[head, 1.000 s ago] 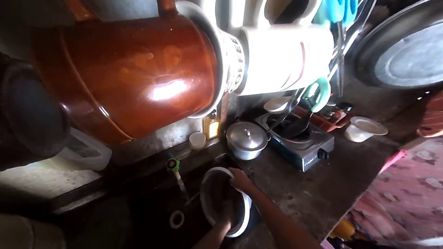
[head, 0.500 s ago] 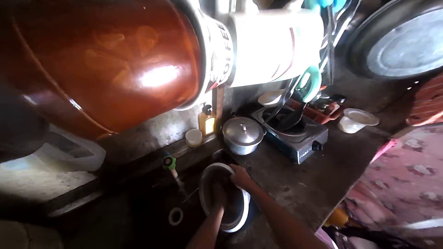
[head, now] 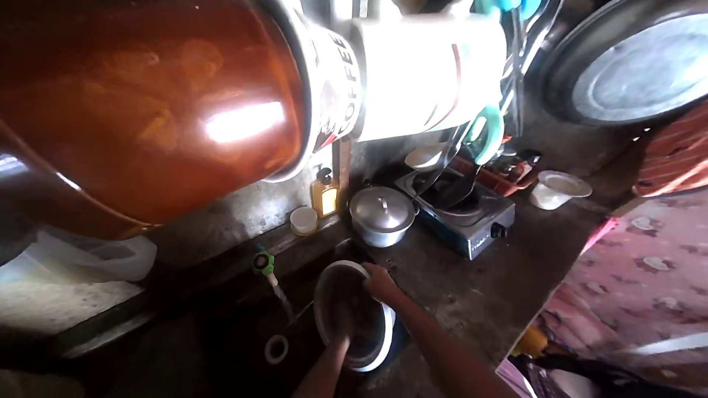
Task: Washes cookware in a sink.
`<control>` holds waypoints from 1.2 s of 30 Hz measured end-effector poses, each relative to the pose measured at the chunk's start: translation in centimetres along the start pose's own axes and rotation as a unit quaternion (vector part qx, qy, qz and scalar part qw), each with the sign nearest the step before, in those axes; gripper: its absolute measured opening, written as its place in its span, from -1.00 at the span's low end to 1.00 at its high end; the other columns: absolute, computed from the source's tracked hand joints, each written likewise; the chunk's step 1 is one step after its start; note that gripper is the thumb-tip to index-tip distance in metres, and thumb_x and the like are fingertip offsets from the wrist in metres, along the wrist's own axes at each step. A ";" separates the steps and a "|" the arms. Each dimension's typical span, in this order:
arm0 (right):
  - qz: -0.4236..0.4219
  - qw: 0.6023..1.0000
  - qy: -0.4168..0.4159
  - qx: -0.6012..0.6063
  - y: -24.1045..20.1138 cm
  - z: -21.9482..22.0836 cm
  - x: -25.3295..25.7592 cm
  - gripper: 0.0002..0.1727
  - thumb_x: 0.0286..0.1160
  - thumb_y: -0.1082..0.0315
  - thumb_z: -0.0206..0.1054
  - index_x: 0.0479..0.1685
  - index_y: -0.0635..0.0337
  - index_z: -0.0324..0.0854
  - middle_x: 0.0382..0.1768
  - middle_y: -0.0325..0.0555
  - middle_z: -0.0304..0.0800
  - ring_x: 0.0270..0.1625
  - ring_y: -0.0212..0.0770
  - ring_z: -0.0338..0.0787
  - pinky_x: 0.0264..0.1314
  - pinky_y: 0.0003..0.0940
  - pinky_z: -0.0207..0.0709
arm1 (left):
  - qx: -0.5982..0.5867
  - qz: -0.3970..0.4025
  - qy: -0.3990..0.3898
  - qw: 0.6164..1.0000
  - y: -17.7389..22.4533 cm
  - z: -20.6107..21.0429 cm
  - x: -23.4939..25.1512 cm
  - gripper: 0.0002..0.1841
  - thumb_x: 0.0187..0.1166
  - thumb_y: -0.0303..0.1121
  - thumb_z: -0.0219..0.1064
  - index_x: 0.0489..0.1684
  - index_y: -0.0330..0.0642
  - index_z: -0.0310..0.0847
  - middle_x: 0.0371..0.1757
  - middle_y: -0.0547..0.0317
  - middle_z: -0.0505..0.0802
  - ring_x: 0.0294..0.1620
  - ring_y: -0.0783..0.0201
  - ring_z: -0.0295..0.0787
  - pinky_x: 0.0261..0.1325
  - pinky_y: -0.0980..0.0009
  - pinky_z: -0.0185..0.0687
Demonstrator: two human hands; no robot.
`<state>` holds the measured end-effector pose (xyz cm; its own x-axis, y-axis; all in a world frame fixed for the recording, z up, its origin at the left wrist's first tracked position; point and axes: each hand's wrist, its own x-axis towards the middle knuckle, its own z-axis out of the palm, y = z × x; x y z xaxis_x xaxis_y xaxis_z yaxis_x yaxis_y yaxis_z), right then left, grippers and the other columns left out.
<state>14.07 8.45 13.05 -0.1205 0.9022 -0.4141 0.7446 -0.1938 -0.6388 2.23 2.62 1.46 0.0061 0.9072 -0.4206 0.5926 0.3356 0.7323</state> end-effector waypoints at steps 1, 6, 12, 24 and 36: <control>-0.006 1.000 -0.005 -0.003 -0.1 0.1 0.0 -0.51 0.51 0.53 0.28 0.48 0.23 0.57 0.34 0.30 0.70 0.42 0.20 0.69 0.47 0.20 0.50 | 0.015 0.004 0.039 0.999 -0.1 -0.5 1.7 -0.56 0.73 -0.31 0.27 0.41 -0.49 0.57 0.35 -0.39 0.74 0.44 -0.19 0.66 0.56 -0.01 0.48; -0.025 0.998 -0.026 -0.042 -1.0 0.6 0.6 -0.52 0.48 0.52 0.29 0.45 0.21 0.58 0.31 0.29 0.72 0.40 0.24 0.69 0.41 0.31 0.50 | 0.017 0.019 0.030 0.999 5.5 -0.9 -0.3 -0.54 0.80 -0.32 0.14 0.57 -0.43 0.45 0.55 -0.27 0.63 0.63 -0.06 0.49 0.69 0.06 0.33; -0.013 0.999 -0.025 -0.042 -0.4 0.0 1.0 -0.49 0.50 0.53 0.28 0.50 0.21 0.55 0.35 0.29 0.70 0.43 0.23 0.68 0.46 0.26 0.49 | 0.114 0.035 -0.183 0.976 -0.4 -0.5 -2.5 -0.49 0.73 -0.44 0.20 0.63 -0.50 0.34 0.63 -0.39 0.52 0.70 -0.21 0.38 0.74 -0.05 0.23; -0.029 0.997 -0.032 -0.063 -0.6 -0.1 0.4 -0.46 0.48 0.53 0.30 0.52 0.20 0.53 0.38 0.28 0.67 0.47 0.25 0.65 0.49 0.29 0.46 | 0.064 0.036 -0.226 0.971 2.1 -2.3 -6.0 -0.54 0.81 -0.49 0.06 0.59 -0.63 0.32 0.64 -0.46 0.49 0.73 -0.17 0.35 0.78 0.08 0.15; -0.038 0.992 -0.053 -0.108 -3.0 1.8 -1.1 -0.44 0.50 0.48 0.31 0.57 0.19 0.48 0.47 0.25 0.60 0.60 0.22 0.52 0.58 0.36 0.32 | 0.035 0.087 -0.155 0.984 1.5 0.1 -5.3 -0.44 0.64 -0.58 0.16 0.64 -0.65 0.21 0.64 -0.51 0.44 0.72 -0.18 0.31 0.76 0.09 0.15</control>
<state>10.77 7.38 14.31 -0.2414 0.8633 -0.4432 0.8523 -0.0298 -0.5222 3.20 -1.70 4.74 0.3500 0.8251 -0.4435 0.6153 0.1545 0.7730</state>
